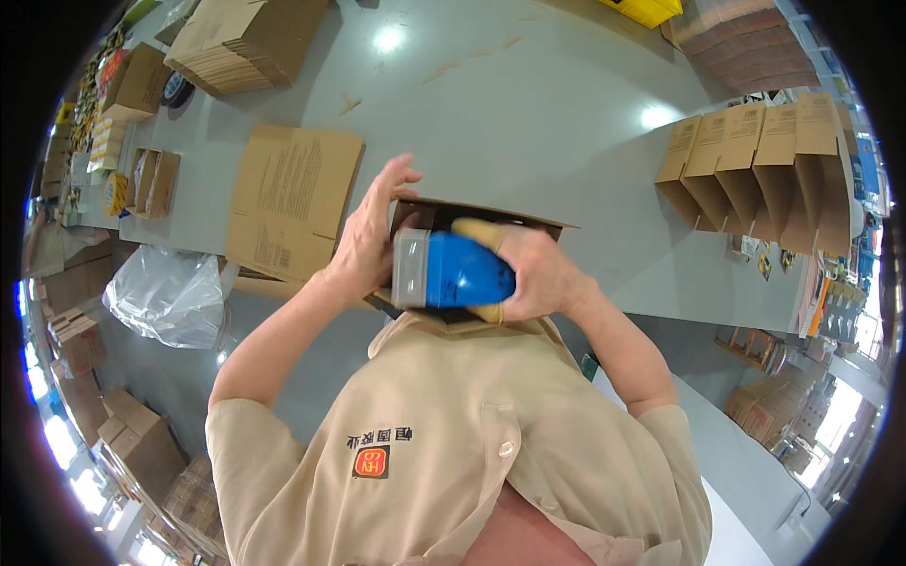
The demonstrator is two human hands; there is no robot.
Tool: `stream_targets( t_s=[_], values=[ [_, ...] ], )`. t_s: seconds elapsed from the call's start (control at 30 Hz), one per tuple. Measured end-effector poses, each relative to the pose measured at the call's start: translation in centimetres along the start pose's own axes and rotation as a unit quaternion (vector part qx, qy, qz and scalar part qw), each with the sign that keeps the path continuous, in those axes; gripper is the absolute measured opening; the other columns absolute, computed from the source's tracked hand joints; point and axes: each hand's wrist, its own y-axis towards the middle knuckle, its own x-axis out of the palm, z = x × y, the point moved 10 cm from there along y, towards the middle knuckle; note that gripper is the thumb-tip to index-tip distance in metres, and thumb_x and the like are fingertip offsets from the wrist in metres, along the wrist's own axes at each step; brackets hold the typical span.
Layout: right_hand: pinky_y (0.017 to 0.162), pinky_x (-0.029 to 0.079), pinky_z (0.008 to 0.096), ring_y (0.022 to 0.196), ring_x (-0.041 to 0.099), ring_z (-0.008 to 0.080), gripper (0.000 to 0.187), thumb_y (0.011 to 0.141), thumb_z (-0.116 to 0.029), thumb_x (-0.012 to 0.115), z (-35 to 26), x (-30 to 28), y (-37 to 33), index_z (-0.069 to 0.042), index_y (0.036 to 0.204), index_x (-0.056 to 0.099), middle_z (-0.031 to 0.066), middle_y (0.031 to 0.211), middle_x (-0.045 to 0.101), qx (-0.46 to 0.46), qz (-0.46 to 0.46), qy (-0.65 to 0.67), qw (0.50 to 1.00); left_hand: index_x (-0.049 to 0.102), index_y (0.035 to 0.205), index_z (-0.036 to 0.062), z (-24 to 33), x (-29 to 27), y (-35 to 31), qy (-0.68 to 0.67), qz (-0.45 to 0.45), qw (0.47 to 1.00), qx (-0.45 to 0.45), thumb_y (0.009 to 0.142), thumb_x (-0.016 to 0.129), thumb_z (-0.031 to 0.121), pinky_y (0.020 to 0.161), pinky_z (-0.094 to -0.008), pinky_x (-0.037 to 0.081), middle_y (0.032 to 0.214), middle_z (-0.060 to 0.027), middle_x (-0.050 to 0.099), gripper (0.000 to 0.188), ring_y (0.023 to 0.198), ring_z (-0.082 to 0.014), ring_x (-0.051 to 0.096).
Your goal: The person folds flat cardboard sheets into small boxes and seals them with a tape gun. Then they pick up small packaged items from the table and place them into the assembled boxes.
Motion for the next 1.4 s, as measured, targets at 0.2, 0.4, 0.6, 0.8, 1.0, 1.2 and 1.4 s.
stream_targets(
  t_s=[0.2,0.4,0.6,0.8,1.0,1.2,1.4],
  values=[
    [0.085,0.054,0.0386,0.101,0.066,0.0257,0.068,0.072,-0.019,0.086,1.0,-8.1,-4.9,-0.001,0.131,0.058,0.0136,0.114,0.066,0.041,0.204,0.300,0.931,0.063,0.092,0.0054,1.7,-0.6,-1.4,0.146,0.040,0.970,0.189,0.069,0.087,0.008,0.081,-0.0417,0.055,0.120,-0.0119,0.061,0.034,0.102,-0.0350,0.062],
    [0.092,0.051,0.0336,0.105,0.063,0.0201,0.075,0.073,-0.023,0.088,4.1,-10.7,-6.1,0.000,0.135,0.052,0.0142,0.119,0.063,0.095,0.313,-0.041,0.944,0.068,0.115,0.0027,2.8,-0.8,-1.1,0.071,-0.100,0.982,0.144,0.078,0.083,0.030,0.109,-0.0537,0.038,0.147,-0.0175,0.050,0.048,0.138,-0.0413,0.044],
    [0.093,0.052,0.0352,0.107,0.065,0.0208,0.076,0.073,-0.020,0.086,1.5,-9.3,-3.9,0.000,0.138,0.051,0.0146,0.118,0.065,0.002,0.293,0.031,0.956,0.063,0.123,0.0040,0.0,0.8,-2.5,0.002,-0.045,0.995,-0.090,0.090,0.069,0.026,0.107,-0.0475,0.040,0.141,-0.0178,0.052,0.039,0.127,-0.0385,0.050],
    [0.095,0.052,0.0357,0.107,0.066,0.0231,0.079,0.070,-0.019,0.087,-1.7,-9.9,-3.6,0.003,0.137,0.051,0.0157,0.119,0.067,-0.048,0.214,0.029,0.975,0.046,0.140,0.0041,-0.7,1.0,-2.0,0.187,0.055,0.977,-0.086,0.090,0.069,0.021,0.102,-0.0442,0.044,0.133,-0.0167,0.055,0.058,0.121,-0.0351,0.055],
    [0.085,0.056,0.0358,0.094,0.071,0.0270,0.082,0.064,-0.021,0.082,-1.9,-6.6,-4.1,0.007,0.135,0.051,0.0188,0.106,0.070,-0.035,0.068,-0.154,0.985,0.045,0.141,0.0025,3.1,-0.7,-0.8,0.256,0.158,0.953,-0.009,0.089,0.069,0.026,0.104,-0.0459,0.044,0.139,-0.0171,0.051,0.061,0.127,-0.0355,0.051],
    [0.071,0.058,0.0350,0.077,0.072,0.0289,0.082,0.064,-0.024,0.088,-1.3,-6.3,-3.9,0.004,0.133,0.052,0.0153,0.096,0.071,-0.078,0.084,-0.137,0.984,0.043,0.141,-0.0026,-0.1,0.1,-2.7,-0.288,0.106,0.924,-0.227,0.098,0.056,0.054,0.096,-0.0425,0.051,0.133,-0.0191,0.054,0.072,0.115,-0.0286,0.059],
    [0.071,0.058,0.0357,0.079,0.071,0.0282,0.081,0.065,-0.023,0.086,-1.9,-5.5,-2.9,0.003,0.134,0.053,0.0158,0.097,0.070,-0.063,0.047,-0.143,0.987,0.064,0.108,-0.0065,0.8,6.2,-3.0,-0.429,-0.034,0.849,-0.307,0.103,0.056,0.044,0.077,-0.0318,0.055,0.094,-0.0133,0.069,0.052,0.083,-0.0202,0.066]
  ],
)
